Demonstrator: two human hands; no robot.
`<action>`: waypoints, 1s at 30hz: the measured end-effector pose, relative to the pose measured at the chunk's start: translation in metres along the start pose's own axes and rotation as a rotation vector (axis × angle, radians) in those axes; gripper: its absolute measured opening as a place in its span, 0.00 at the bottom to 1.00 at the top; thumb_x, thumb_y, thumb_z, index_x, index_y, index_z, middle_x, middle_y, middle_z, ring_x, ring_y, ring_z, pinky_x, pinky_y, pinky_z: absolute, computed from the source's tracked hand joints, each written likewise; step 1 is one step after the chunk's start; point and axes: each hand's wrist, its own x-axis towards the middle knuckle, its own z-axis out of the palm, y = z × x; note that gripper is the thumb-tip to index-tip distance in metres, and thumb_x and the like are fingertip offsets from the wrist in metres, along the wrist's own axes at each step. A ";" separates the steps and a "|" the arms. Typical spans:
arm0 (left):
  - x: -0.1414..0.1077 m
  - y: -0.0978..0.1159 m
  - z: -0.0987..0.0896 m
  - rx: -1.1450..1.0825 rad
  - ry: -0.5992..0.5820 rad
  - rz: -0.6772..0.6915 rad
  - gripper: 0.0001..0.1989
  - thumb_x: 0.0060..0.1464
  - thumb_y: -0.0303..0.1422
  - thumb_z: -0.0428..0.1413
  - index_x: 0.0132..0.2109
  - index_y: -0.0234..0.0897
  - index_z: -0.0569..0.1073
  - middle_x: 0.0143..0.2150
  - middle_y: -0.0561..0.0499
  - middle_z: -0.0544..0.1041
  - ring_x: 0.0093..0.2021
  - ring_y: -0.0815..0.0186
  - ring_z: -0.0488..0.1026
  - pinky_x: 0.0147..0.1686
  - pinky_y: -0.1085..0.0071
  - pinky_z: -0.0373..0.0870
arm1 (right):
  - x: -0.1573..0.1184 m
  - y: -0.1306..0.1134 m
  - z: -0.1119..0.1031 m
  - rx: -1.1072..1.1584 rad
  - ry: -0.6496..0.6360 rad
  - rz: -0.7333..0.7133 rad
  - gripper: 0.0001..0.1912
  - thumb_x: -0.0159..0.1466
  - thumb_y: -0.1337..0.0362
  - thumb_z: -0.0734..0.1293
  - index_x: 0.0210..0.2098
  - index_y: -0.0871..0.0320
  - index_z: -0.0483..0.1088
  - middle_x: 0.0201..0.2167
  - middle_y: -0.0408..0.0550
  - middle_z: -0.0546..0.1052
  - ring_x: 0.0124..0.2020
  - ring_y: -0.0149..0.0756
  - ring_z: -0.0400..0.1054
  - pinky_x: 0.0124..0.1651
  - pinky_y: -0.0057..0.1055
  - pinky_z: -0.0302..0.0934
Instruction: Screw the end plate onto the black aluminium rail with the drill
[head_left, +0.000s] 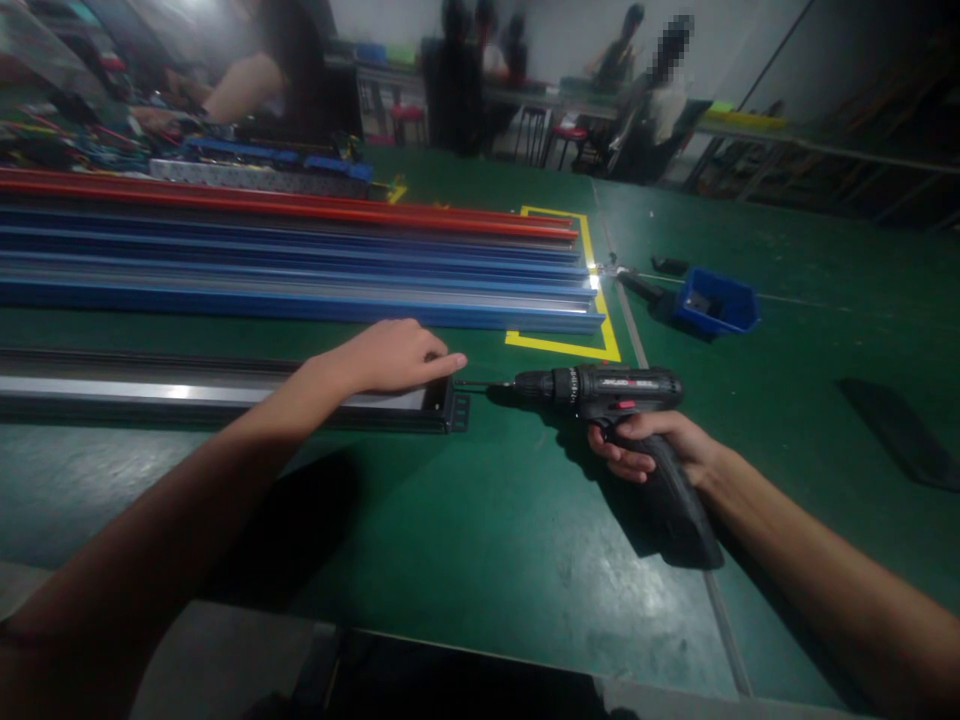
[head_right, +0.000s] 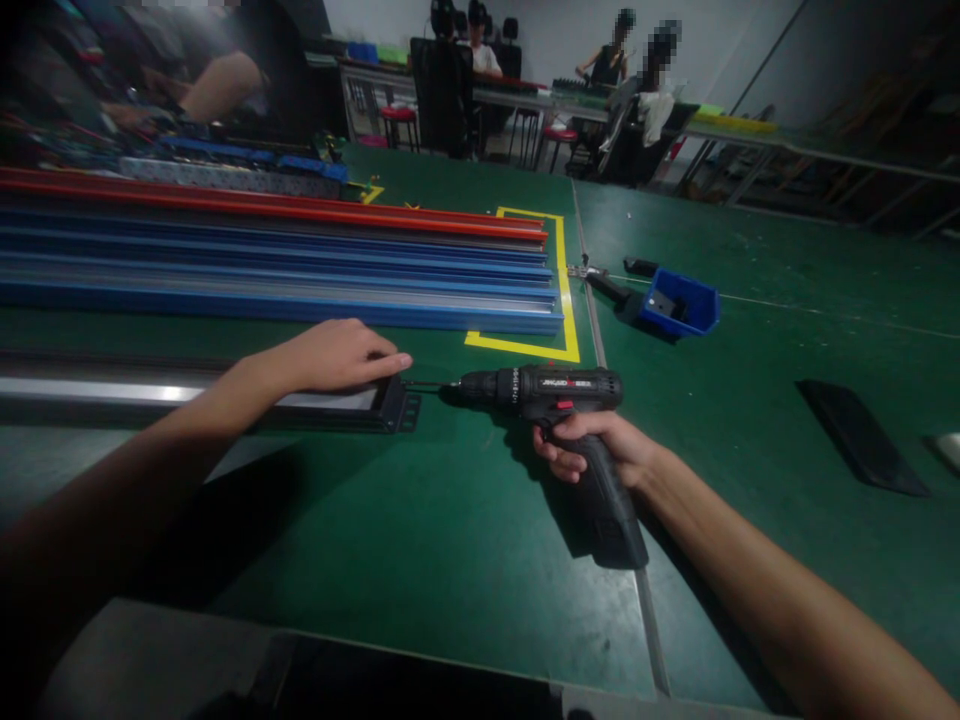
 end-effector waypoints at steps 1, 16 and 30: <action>0.000 0.000 0.000 -0.001 0.001 0.002 0.33 0.69 0.57 0.40 0.28 0.40 0.74 0.27 0.48 0.77 0.27 0.63 0.69 0.31 0.66 0.56 | 0.000 0.000 0.000 0.003 0.000 0.002 0.10 0.64 0.67 0.71 0.41 0.71 0.78 0.30 0.49 0.74 0.19 0.20 0.56 0.26 0.21 0.67; 0.000 0.000 0.000 -0.009 0.001 0.003 0.32 0.69 0.56 0.41 0.28 0.40 0.74 0.28 0.48 0.77 0.28 0.62 0.69 0.31 0.65 0.56 | 0.000 0.001 -0.002 0.025 0.016 0.019 0.10 0.64 0.67 0.71 0.41 0.69 0.77 0.28 0.48 0.75 0.19 0.22 0.58 0.26 0.22 0.66; 0.000 0.001 -0.001 -0.009 -0.010 -0.006 0.33 0.69 0.57 0.40 0.27 0.40 0.72 0.26 0.49 0.76 0.27 0.63 0.69 0.31 0.65 0.56 | 0.001 0.000 0.000 0.036 -0.002 0.014 0.12 0.63 0.69 0.71 0.44 0.70 0.77 0.32 0.50 0.76 0.21 0.21 0.59 0.28 0.21 0.66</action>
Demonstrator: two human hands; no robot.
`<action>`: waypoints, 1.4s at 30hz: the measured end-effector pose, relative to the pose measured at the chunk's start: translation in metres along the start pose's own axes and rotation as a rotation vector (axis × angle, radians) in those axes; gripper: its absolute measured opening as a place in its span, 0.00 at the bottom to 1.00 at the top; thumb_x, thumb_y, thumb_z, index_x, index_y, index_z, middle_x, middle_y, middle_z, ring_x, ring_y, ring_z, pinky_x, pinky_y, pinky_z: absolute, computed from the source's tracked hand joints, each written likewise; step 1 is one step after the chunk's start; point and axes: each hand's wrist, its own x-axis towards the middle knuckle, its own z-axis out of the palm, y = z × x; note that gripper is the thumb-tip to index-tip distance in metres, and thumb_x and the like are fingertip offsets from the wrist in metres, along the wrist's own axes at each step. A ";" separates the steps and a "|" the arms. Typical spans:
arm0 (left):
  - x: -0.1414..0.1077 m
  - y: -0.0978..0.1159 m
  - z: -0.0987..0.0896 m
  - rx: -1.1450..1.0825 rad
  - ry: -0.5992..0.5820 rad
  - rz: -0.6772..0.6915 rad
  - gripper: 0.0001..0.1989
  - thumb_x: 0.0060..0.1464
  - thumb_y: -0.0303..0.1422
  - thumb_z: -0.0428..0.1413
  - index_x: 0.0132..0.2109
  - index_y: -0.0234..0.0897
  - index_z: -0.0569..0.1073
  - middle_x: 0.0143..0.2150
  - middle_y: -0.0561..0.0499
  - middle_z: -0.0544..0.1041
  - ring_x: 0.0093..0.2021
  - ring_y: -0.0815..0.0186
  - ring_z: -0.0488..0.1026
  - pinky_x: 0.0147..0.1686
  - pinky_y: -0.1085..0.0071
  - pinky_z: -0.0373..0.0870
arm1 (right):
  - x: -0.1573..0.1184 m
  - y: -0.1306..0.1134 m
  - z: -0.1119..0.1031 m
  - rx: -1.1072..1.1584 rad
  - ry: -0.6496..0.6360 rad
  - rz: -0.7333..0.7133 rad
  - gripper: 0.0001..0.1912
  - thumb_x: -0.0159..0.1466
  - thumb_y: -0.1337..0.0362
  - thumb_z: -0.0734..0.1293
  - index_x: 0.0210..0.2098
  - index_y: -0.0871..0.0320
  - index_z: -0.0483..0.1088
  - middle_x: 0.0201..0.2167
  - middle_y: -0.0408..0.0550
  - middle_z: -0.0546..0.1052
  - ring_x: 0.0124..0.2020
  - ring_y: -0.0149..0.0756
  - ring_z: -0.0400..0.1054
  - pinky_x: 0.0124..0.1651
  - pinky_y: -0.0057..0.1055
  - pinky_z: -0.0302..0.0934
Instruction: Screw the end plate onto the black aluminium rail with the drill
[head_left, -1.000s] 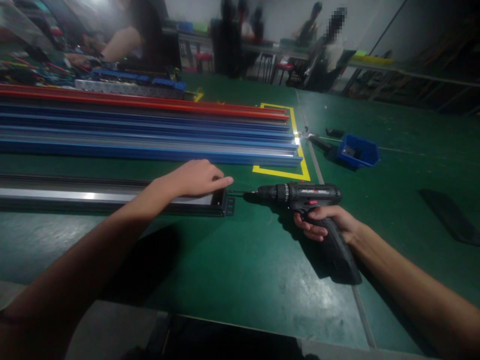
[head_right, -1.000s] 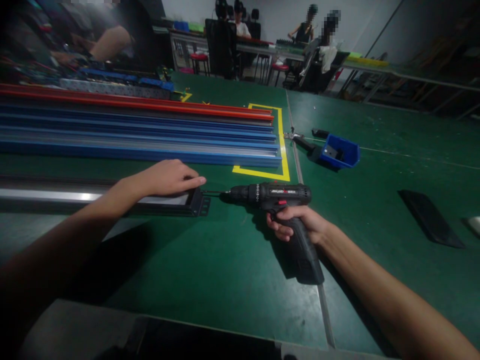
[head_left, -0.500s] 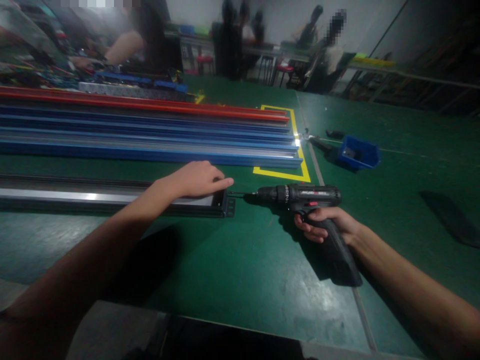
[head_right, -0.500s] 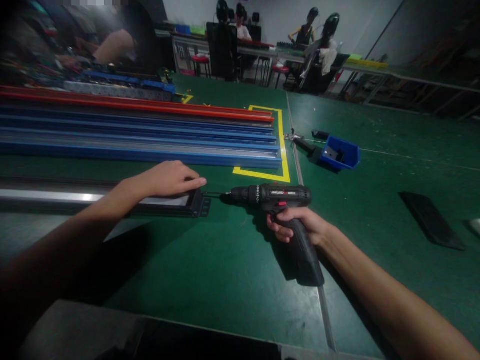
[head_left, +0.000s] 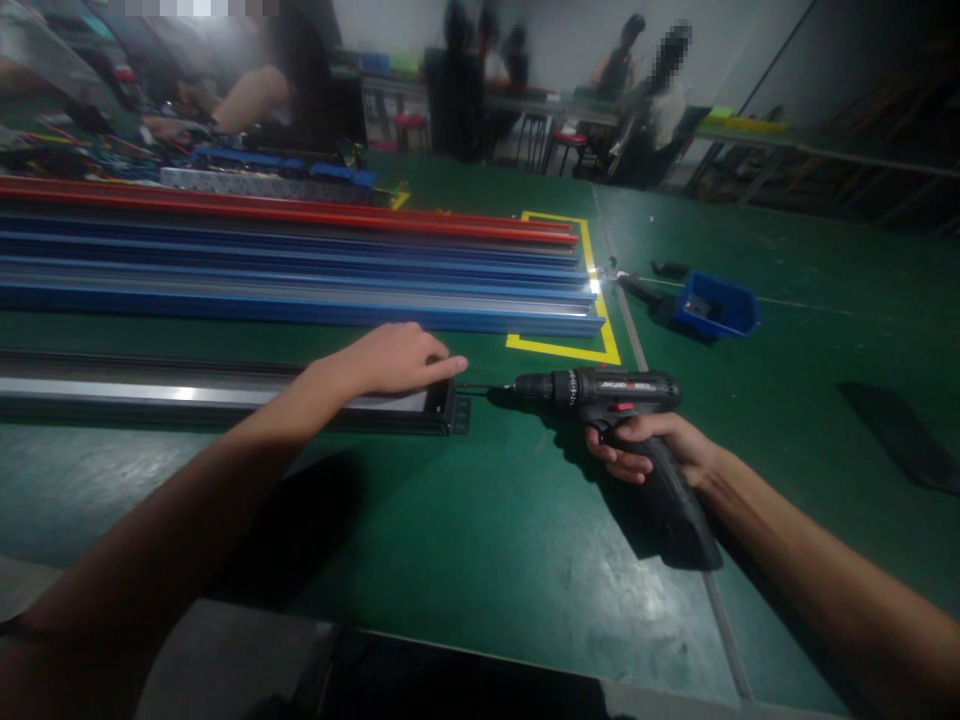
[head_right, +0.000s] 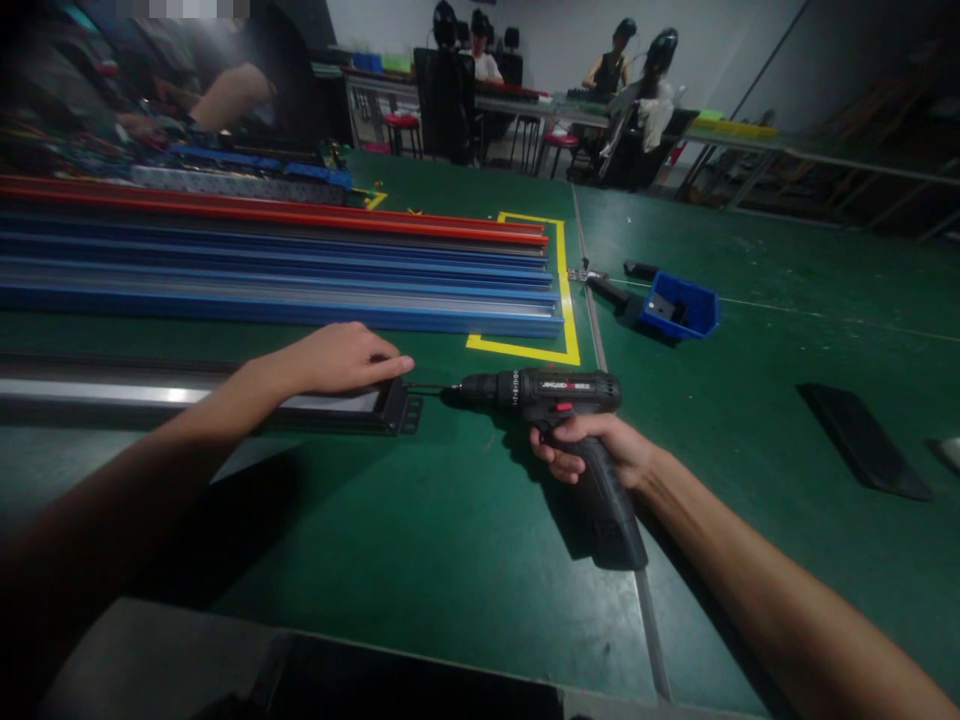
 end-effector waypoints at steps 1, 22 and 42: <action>0.000 0.000 0.000 0.002 0.000 -0.002 0.33 0.69 0.57 0.40 0.27 0.40 0.72 0.27 0.48 0.76 0.27 0.63 0.69 0.31 0.65 0.56 | 0.000 0.000 0.000 0.002 -0.002 0.001 0.12 0.63 0.69 0.71 0.44 0.71 0.77 0.33 0.50 0.76 0.21 0.21 0.59 0.28 0.21 0.66; 0.000 -0.001 0.000 0.030 0.005 0.001 0.33 0.70 0.55 0.40 0.28 0.39 0.73 0.27 0.49 0.75 0.27 0.64 0.67 0.31 0.66 0.54 | 0.000 0.000 -0.004 0.006 -0.025 -0.014 0.13 0.66 0.69 0.69 0.46 0.72 0.78 0.35 0.53 0.77 0.21 0.21 0.60 0.29 0.21 0.69; 0.000 -0.001 0.001 0.022 0.008 0.000 0.34 0.69 0.56 0.40 0.28 0.39 0.74 0.27 0.48 0.77 0.27 0.64 0.68 0.30 0.66 0.55 | 0.001 -0.001 -0.001 -0.010 -0.012 -0.004 0.13 0.64 0.68 0.70 0.44 0.72 0.79 0.33 0.52 0.77 0.20 0.21 0.60 0.27 0.22 0.67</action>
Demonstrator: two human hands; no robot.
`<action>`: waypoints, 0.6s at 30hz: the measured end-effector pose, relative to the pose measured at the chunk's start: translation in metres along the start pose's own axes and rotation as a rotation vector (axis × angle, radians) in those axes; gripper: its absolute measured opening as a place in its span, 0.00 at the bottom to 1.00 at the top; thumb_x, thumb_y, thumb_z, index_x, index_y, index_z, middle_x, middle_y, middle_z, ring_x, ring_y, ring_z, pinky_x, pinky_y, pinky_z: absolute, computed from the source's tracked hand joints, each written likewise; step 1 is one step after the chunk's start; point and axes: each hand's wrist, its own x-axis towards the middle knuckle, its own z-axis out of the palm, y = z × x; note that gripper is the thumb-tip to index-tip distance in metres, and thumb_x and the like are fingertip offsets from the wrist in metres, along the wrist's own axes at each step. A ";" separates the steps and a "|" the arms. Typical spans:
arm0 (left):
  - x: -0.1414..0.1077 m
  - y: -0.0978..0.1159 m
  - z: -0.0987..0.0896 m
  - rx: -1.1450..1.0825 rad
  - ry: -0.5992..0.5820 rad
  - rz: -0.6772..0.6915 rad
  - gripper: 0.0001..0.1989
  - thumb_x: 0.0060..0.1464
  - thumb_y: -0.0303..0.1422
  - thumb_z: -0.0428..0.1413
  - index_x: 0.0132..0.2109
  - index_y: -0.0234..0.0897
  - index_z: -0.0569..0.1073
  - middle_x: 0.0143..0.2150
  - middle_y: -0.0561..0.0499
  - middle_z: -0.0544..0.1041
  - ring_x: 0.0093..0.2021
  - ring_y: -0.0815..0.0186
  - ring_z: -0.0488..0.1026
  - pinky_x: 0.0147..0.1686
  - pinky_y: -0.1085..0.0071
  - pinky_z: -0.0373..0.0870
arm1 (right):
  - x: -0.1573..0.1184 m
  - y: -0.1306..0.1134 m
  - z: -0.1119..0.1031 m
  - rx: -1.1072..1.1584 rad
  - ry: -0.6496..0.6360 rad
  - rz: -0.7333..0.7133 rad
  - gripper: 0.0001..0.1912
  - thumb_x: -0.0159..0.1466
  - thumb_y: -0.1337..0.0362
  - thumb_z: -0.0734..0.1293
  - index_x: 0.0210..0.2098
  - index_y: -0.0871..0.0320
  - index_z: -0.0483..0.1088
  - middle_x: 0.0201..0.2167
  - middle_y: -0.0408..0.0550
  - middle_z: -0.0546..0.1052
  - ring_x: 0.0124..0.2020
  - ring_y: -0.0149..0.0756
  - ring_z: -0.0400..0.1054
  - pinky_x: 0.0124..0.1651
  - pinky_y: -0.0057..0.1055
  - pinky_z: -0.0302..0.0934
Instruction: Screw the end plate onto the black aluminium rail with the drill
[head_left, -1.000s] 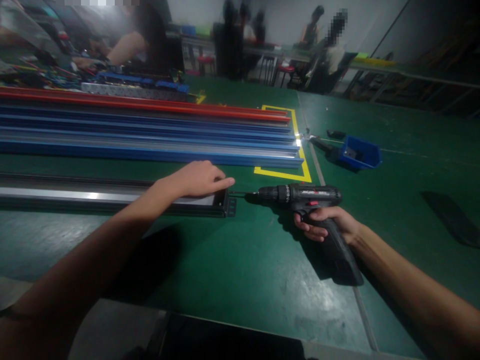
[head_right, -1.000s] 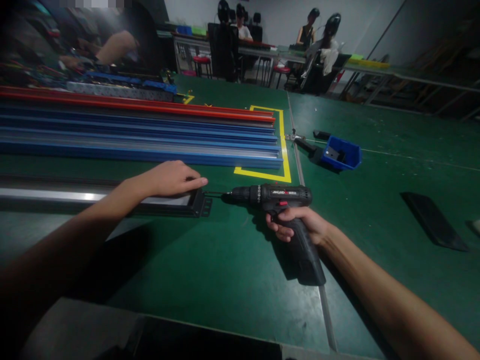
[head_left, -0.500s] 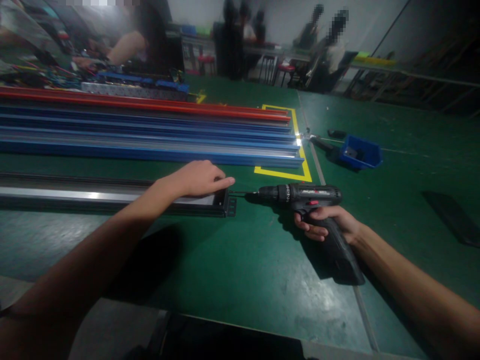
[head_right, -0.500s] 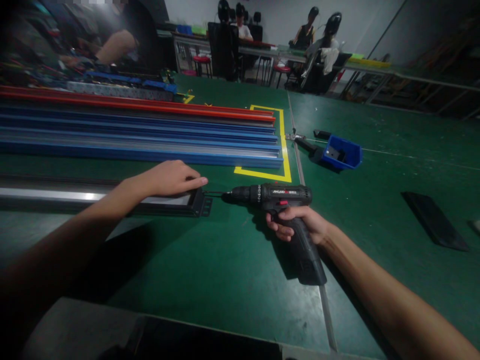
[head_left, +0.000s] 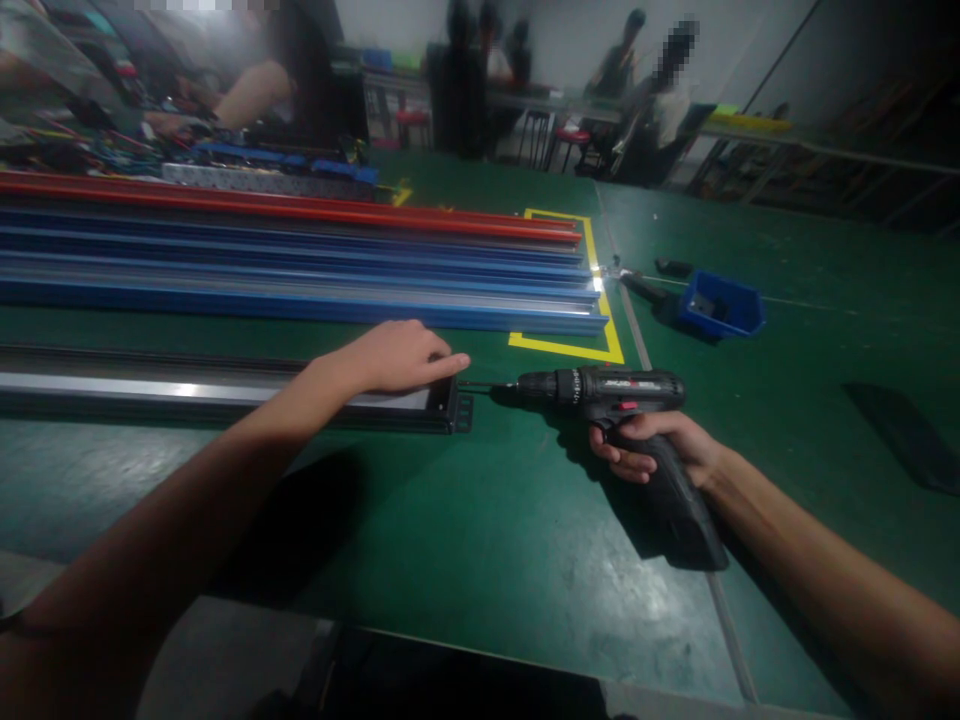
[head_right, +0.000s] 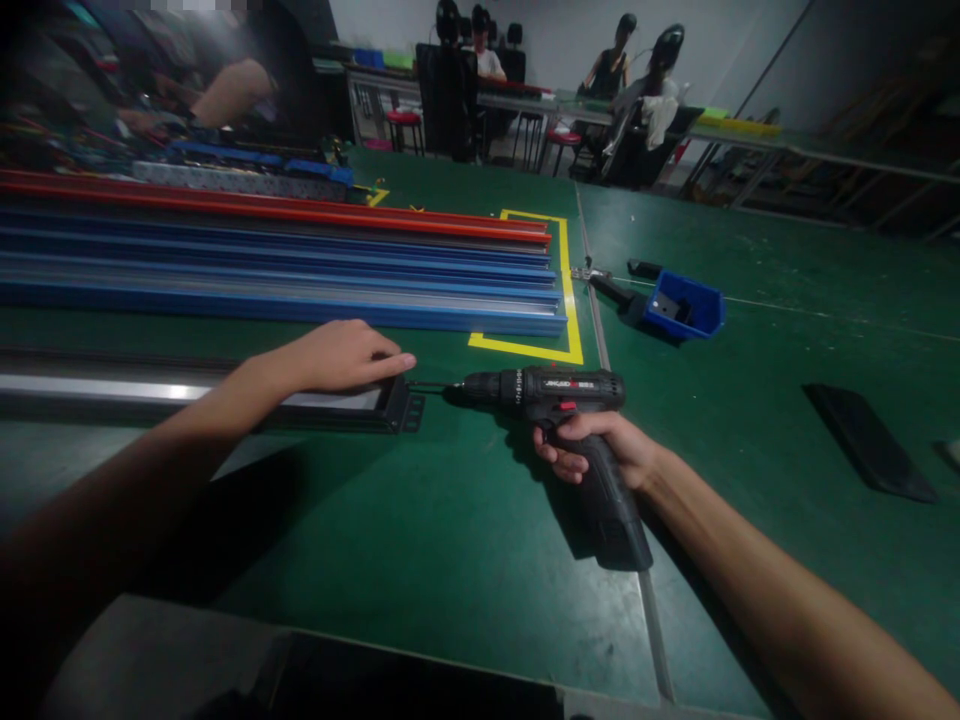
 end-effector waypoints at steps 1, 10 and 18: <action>0.000 0.000 0.000 0.001 0.001 -0.001 0.33 0.70 0.56 0.40 0.28 0.39 0.74 0.28 0.48 0.77 0.27 0.64 0.68 0.31 0.66 0.55 | 0.000 0.000 0.000 0.000 0.003 0.001 0.13 0.64 0.68 0.70 0.44 0.72 0.79 0.33 0.52 0.77 0.20 0.21 0.59 0.27 0.22 0.67; 0.000 0.000 0.000 -0.007 -0.011 -0.022 0.33 0.69 0.57 0.40 0.28 0.40 0.74 0.28 0.48 0.77 0.28 0.64 0.68 0.31 0.66 0.56 | 0.000 -0.001 0.002 -0.002 0.018 0.003 0.13 0.63 0.68 0.71 0.44 0.72 0.79 0.33 0.52 0.77 0.20 0.20 0.59 0.28 0.21 0.69; 0.000 0.001 -0.001 -0.005 -0.011 -0.015 0.33 0.69 0.56 0.40 0.28 0.39 0.74 0.28 0.48 0.77 0.27 0.64 0.69 0.31 0.66 0.55 | -0.001 0.000 0.001 0.010 0.016 0.009 0.12 0.63 0.68 0.71 0.42 0.73 0.79 0.30 0.50 0.76 0.20 0.21 0.59 0.28 0.21 0.68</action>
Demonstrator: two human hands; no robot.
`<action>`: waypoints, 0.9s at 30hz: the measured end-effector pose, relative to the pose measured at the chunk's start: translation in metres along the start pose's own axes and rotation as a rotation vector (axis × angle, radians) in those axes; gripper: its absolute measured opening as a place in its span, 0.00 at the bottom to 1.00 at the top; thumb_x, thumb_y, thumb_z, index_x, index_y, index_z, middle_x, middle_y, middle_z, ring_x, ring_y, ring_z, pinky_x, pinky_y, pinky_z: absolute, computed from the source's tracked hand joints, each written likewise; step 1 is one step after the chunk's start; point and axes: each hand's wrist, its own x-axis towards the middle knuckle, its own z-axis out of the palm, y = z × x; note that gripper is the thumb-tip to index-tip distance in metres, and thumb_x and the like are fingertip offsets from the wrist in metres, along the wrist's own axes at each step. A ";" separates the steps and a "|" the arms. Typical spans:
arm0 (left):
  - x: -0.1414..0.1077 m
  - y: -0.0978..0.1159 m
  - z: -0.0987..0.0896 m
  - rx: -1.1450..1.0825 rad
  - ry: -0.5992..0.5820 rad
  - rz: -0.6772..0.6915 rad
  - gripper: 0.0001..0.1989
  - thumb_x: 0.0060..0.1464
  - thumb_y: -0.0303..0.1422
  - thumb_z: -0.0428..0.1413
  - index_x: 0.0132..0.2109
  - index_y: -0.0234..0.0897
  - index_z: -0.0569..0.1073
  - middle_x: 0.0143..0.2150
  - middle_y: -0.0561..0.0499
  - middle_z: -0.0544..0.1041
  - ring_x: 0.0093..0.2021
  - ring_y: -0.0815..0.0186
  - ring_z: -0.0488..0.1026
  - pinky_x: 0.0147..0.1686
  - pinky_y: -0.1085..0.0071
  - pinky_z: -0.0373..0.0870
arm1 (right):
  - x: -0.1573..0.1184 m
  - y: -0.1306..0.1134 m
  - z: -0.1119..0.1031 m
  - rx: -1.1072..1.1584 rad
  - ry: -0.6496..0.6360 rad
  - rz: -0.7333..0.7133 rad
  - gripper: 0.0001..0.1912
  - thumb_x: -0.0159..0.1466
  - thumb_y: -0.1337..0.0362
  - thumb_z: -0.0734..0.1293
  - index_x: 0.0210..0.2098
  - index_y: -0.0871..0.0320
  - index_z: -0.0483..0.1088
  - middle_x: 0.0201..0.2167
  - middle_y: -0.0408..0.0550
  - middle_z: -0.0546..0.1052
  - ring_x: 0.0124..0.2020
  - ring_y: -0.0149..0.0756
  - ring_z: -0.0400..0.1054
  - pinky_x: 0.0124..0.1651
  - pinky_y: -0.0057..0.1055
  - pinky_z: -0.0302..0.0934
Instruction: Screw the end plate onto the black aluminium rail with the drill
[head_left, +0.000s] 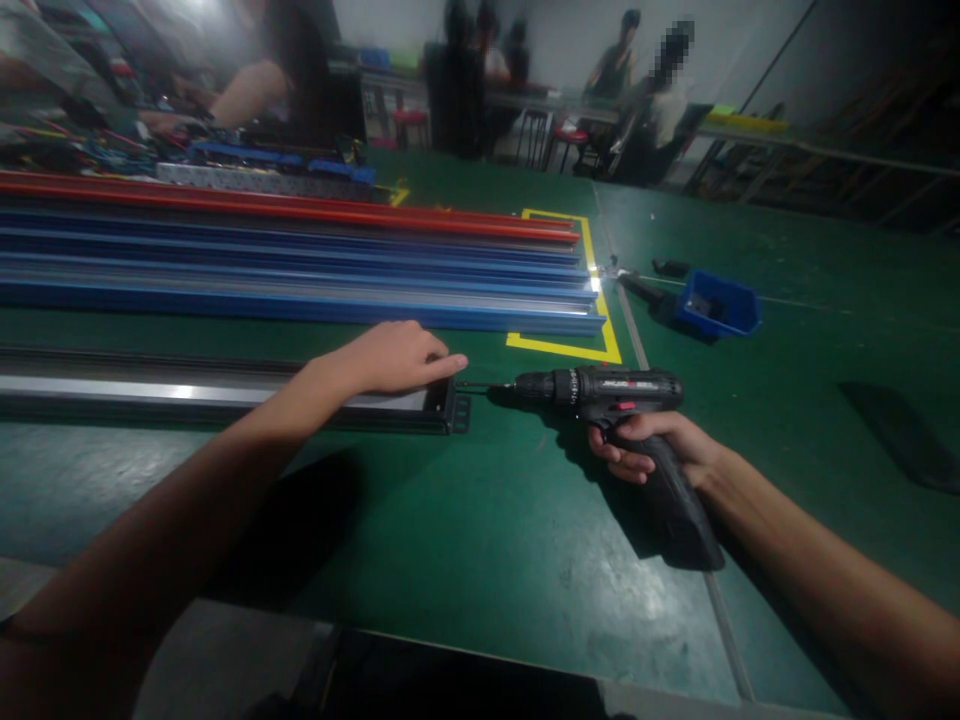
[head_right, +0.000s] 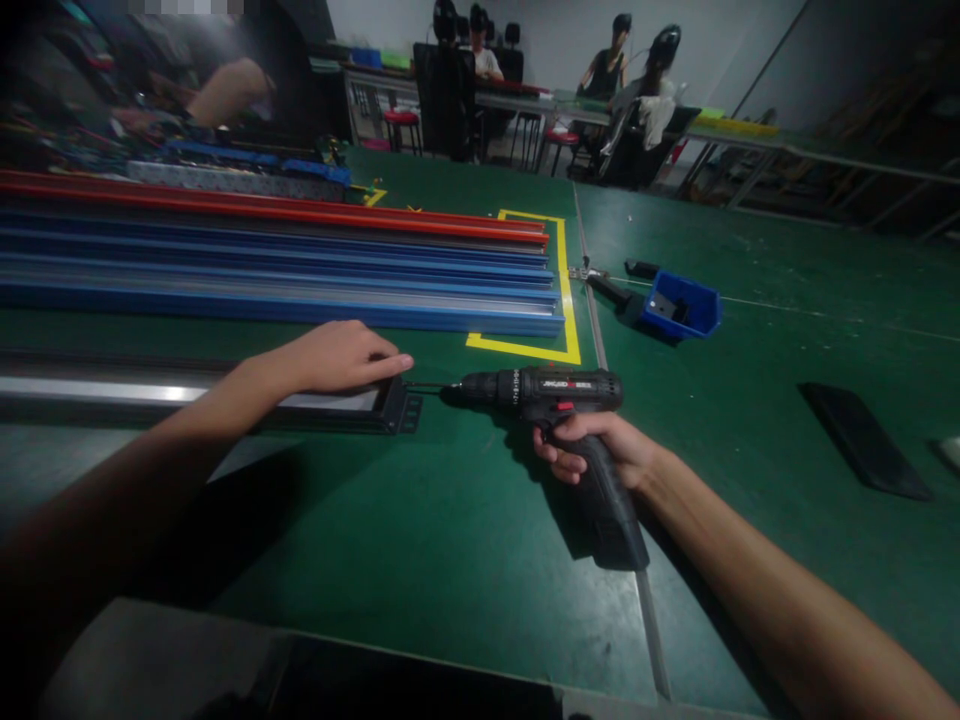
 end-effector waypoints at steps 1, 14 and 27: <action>0.000 0.000 0.000 0.001 0.002 0.005 0.33 0.69 0.56 0.40 0.28 0.39 0.74 0.28 0.48 0.77 0.27 0.64 0.69 0.31 0.65 0.55 | 0.000 0.000 -0.001 0.003 0.004 0.005 0.12 0.63 0.68 0.71 0.42 0.73 0.79 0.30 0.50 0.75 0.20 0.21 0.59 0.28 0.21 0.68; 0.000 -0.001 0.001 0.022 0.013 0.016 0.34 0.69 0.56 0.39 0.29 0.39 0.77 0.28 0.47 0.78 0.28 0.63 0.71 0.30 0.67 0.56 | -0.002 0.000 -0.002 -0.003 0.031 0.017 0.11 0.63 0.67 0.71 0.41 0.71 0.77 0.30 0.50 0.75 0.20 0.22 0.59 0.27 0.22 0.67; -0.001 0.000 0.000 -0.005 0.008 0.012 0.34 0.69 0.57 0.40 0.29 0.40 0.75 0.29 0.47 0.78 0.29 0.62 0.70 0.31 0.66 0.56 | -0.002 0.000 -0.003 -0.009 0.026 0.014 0.10 0.64 0.68 0.71 0.42 0.69 0.77 0.30 0.48 0.74 0.20 0.22 0.58 0.27 0.22 0.67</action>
